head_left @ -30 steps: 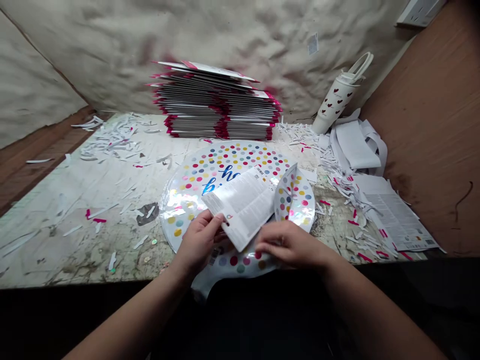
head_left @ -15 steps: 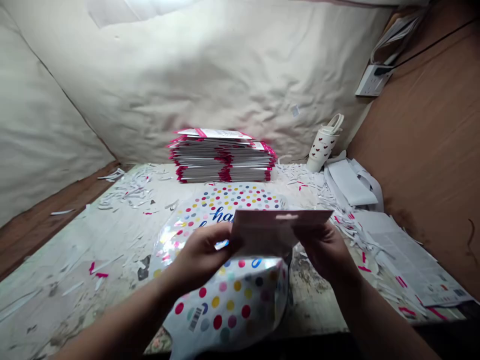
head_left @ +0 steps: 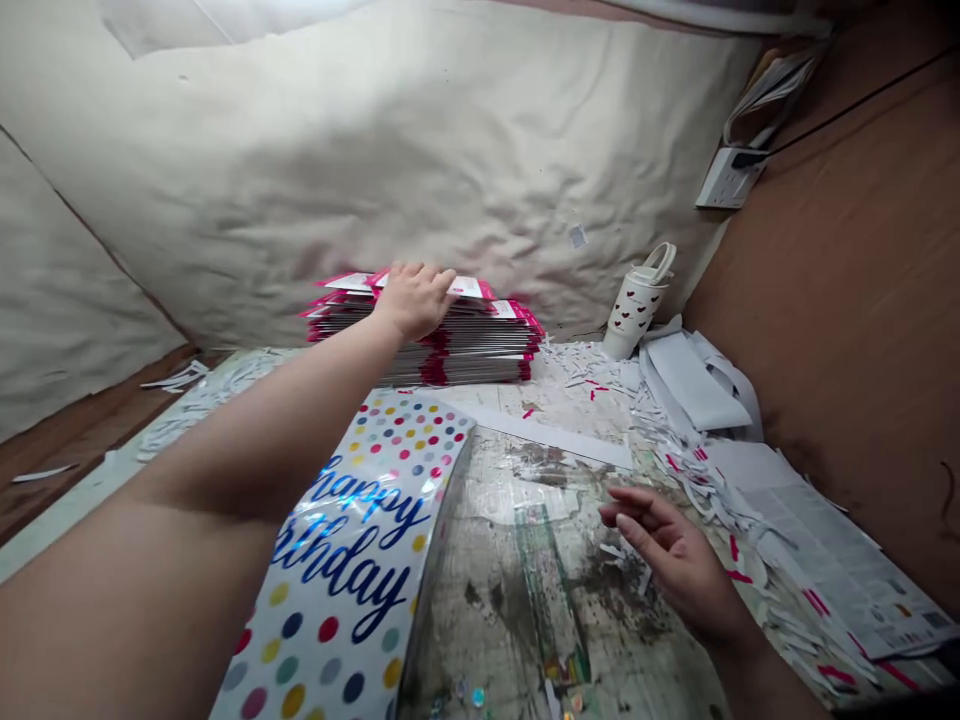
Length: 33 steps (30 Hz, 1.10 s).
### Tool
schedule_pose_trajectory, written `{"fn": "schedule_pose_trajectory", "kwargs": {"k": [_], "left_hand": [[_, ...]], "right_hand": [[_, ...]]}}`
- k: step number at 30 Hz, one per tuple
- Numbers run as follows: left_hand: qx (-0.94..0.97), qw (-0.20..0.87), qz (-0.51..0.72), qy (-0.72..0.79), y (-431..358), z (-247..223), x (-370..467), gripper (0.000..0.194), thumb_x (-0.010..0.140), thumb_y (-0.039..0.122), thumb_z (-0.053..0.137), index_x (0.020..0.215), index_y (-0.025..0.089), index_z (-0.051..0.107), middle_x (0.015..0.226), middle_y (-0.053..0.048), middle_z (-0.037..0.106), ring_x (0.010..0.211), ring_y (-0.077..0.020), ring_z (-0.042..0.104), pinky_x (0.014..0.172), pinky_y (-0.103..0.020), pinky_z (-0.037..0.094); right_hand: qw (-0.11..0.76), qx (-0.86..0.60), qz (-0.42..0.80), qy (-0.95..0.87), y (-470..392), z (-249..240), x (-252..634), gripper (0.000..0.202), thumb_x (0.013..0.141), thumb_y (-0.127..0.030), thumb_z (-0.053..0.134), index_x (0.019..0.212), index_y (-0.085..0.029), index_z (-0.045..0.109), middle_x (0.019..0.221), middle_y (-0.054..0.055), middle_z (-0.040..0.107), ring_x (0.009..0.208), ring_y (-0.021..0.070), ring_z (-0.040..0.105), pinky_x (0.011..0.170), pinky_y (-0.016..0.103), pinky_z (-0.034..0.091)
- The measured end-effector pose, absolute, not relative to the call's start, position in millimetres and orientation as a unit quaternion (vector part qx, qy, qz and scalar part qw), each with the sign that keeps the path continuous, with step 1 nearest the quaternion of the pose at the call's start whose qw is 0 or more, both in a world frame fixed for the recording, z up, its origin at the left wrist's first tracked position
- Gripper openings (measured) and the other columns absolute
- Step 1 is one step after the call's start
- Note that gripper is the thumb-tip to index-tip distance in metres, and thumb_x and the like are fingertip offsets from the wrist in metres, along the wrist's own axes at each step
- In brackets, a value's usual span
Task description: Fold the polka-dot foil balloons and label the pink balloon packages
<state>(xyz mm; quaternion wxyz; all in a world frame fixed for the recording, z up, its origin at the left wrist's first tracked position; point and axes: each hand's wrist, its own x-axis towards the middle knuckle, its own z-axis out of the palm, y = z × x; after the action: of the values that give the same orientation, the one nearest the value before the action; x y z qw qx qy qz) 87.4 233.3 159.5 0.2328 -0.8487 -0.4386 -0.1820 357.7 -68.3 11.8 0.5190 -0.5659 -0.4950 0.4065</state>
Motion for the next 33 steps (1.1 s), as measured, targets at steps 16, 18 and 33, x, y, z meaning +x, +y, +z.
{"fn": "schedule_pose_trajectory", "kwargs": {"k": [16, 18, 33], "left_hand": [[-0.874, -0.134, 0.052, -0.464, 28, 45, -89, 0.059, 0.083, 0.056, 0.04, 0.134, 0.026, 0.041, 0.143, -0.007, 0.035, 0.133, -0.031, 0.026, 0.107, -0.05, 0.015], [-0.863, -0.182, 0.048, -0.469, -12, 22, -85, 0.065, 0.084, 0.053, 0.042, 0.141, 0.027, 0.027, 0.148, -0.009, 0.022, 0.136, -0.0315, 0.016, 0.107, -0.054, 0.007], [-0.931, -0.244, -0.041, -0.268, 14, -9, 168, 0.051, 0.079, 0.034, 0.054, 0.127, 0.017, 0.049, 0.145, -0.014, 0.03, 0.134, -0.0373, 0.017, 0.105, -0.06, 0.009]], "right_hand": [[0.295, -0.569, 0.114, -0.759, -72, -10, 345, 0.024, 0.085, -0.03, 0.05, 0.106, -0.025, 0.06, 0.111, 0.007, 0.062, 0.104, 0.0237, 0.058, 0.087, 0.04, 0.051], [0.295, -0.531, 0.107, -0.787, -73, 1, 325, 0.023, 0.085, -0.027, 0.05, 0.106, -0.024, 0.06, 0.109, 0.009, 0.063, 0.104, 0.0239, 0.059, 0.087, 0.041, 0.051], [0.109, -0.403, 0.049, -0.907, -136, 1, 293, 0.049, 0.079, -0.031, 0.056, 0.125, -0.015, 0.052, 0.124, 0.014, 0.057, 0.112, 0.0302, 0.052, 0.095, 0.051, 0.041]]}}
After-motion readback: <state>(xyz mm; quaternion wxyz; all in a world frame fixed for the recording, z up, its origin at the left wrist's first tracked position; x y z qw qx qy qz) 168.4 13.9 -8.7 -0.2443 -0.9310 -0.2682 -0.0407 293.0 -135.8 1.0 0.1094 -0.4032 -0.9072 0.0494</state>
